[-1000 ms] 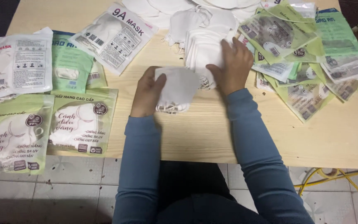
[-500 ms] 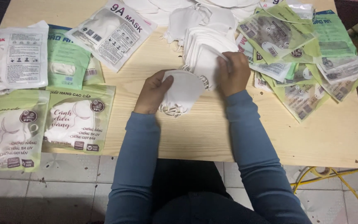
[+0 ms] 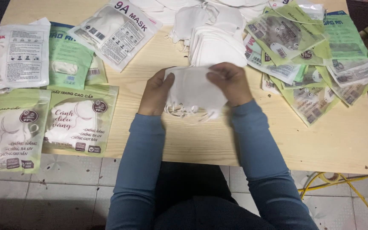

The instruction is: Folding and stacking face masks on a table in preparation for packaging

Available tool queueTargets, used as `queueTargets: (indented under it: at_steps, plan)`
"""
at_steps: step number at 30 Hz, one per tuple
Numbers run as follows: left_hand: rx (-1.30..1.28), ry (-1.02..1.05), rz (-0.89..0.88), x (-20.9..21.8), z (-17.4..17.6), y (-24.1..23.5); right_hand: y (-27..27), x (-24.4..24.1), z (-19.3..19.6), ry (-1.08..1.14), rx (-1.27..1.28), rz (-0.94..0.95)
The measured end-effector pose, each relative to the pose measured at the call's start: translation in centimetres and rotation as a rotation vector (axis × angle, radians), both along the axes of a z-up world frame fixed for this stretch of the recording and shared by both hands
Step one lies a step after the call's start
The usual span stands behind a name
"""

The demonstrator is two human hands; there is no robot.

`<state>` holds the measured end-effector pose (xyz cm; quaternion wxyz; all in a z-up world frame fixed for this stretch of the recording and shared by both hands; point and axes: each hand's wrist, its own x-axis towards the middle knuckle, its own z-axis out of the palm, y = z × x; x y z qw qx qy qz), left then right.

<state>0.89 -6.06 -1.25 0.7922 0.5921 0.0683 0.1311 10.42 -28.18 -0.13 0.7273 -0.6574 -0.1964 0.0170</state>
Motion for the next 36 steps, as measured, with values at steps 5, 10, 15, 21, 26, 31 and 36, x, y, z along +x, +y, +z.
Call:
queueTargets:
  at_steps: [5,10,15,21,26,31,36]
  plan:
    - [-0.236,0.004,-0.063,0.2,-0.4,-0.9,1.2,-0.4,-1.3,0.019,-0.238,0.060]
    - [-0.259,0.042,-0.097,0.2,-0.2,-0.8,1.8,-1.1,-0.7,0.035,-0.257,0.041]
    - [-0.224,0.075,-0.091,0.2,-0.8,-1.2,2.0,-1.4,-0.1,0.049,-0.264,0.044]
    - [-0.271,0.075,-0.013,0.3,-0.8,-1.0,0.4,-0.6,1.2,-0.027,-0.423,-0.008]
    - [-0.181,0.092,0.034,-0.1,-0.1,-0.5,-2.1,0.4,2.4,-0.016,-0.297,0.040]
    - [-0.171,0.089,-0.015,0.4,-0.9,-0.7,-0.6,0.1,1.6,0.073,-0.137,0.036]
    - [-0.197,0.107,-0.056,-0.3,0.7,-1.1,1.1,0.2,-1.5,0.018,-0.258,0.087]
